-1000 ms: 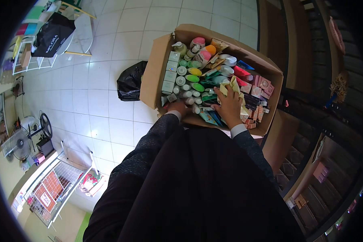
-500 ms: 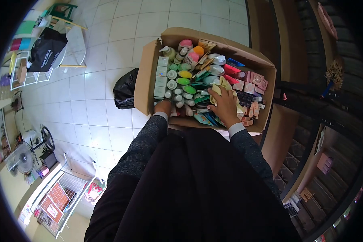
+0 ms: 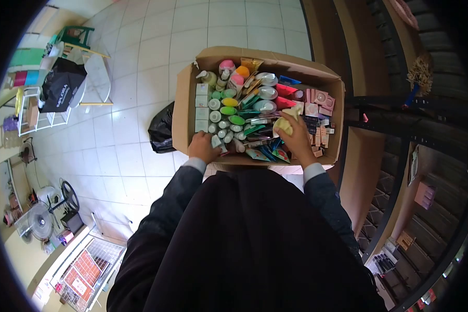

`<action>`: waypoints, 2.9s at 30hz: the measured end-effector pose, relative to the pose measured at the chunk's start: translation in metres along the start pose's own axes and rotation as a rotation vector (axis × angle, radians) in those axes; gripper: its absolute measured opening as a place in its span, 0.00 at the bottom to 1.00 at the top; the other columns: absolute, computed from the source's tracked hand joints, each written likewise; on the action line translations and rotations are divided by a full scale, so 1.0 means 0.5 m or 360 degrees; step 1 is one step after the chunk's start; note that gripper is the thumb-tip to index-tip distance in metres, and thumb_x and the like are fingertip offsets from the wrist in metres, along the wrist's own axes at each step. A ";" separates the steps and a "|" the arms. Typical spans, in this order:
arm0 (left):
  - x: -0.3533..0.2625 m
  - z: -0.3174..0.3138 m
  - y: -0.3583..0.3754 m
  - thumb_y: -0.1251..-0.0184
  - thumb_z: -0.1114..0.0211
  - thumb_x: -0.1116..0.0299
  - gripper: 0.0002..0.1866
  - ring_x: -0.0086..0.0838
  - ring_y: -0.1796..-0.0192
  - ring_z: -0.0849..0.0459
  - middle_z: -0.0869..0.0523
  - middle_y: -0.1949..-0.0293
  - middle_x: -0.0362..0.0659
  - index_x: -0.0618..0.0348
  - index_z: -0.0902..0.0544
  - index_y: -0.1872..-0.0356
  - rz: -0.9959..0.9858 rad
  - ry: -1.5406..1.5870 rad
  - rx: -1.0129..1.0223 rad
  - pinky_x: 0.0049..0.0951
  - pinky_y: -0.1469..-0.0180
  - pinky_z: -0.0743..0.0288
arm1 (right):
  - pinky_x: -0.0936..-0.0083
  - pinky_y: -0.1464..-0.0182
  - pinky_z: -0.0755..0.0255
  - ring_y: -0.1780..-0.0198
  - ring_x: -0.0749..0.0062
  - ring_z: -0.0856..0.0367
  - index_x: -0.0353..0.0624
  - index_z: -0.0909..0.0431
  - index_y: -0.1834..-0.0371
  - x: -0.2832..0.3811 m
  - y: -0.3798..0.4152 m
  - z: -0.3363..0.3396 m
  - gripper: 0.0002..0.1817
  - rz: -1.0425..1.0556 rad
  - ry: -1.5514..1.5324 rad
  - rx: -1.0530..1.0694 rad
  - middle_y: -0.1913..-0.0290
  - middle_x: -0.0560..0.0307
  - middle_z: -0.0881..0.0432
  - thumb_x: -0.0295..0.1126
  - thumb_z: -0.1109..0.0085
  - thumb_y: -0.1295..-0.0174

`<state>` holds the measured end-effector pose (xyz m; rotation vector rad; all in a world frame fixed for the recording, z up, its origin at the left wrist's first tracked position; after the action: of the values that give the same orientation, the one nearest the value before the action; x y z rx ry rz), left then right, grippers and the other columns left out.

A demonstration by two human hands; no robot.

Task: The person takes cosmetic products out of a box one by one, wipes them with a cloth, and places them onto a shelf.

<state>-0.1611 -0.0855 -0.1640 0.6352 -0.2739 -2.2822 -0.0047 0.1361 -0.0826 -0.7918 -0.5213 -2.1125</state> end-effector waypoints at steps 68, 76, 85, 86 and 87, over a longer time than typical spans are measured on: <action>-0.821 0.129 0.538 0.53 0.34 0.85 0.44 0.32 0.45 0.23 0.26 0.44 0.55 0.62 0.47 0.33 -0.1564 0.1848 0.0175 0.28 0.47 0.26 | 0.65 0.62 0.27 0.59 0.54 0.25 0.53 0.18 0.68 0.160 0.746 0.588 0.17 0.0251 0.0345 -0.1605 0.58 0.49 0.27 0.25 0.33 0.65; -0.873 0.182 0.520 0.55 0.33 0.84 0.45 0.33 0.46 0.22 0.23 0.47 0.54 0.61 0.46 0.33 -0.1703 0.1615 0.0245 0.29 0.47 0.27 | 0.63 0.59 0.28 0.59 0.54 0.26 0.51 0.19 0.67 0.129 0.715 0.595 0.15 0.0132 0.0395 -0.1619 0.58 0.49 0.27 0.24 0.34 0.62; -0.947 0.281 0.495 0.62 0.26 0.78 0.47 0.36 0.51 0.18 0.18 0.54 0.53 0.57 0.42 0.37 -0.2016 0.0992 -0.0172 0.31 0.51 0.25 | 0.63 0.59 0.29 0.60 0.52 0.27 0.47 0.18 0.68 0.247 0.682 0.630 0.13 0.0235 0.0536 -0.1761 0.59 0.47 0.26 0.25 0.34 0.61; -0.944 0.267 0.472 0.62 0.26 0.78 0.46 0.37 0.50 0.18 0.19 0.53 0.52 0.58 0.41 0.37 -0.1959 0.0976 -0.0097 0.31 0.51 0.25 | 0.62 0.59 0.29 0.60 0.52 0.27 0.47 0.18 0.68 0.221 0.678 0.641 0.13 0.0130 0.0525 -0.1807 0.59 0.46 0.26 0.25 0.34 0.61; -0.946 0.266 0.466 0.62 0.26 0.78 0.46 0.37 0.50 0.18 0.19 0.53 0.52 0.58 0.41 0.37 -0.1981 0.0972 -0.0078 0.31 0.51 0.25 | 0.62 0.59 0.29 0.60 0.52 0.27 0.47 0.18 0.68 0.192 0.677 0.655 0.13 0.0023 0.0512 -0.1852 0.59 0.46 0.26 0.25 0.34 0.61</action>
<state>0.1965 0.0872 0.2072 1.7720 0.6606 -2.9748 0.3374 0.0786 0.2503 -0.9874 0.9813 -2.3682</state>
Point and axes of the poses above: each hand's wrist, its own y-axis away from the middle knuckle, its own z-axis out of the back of the hand, x = y × z, the point moved 10 cm from there along -y, towards the middle knuckle
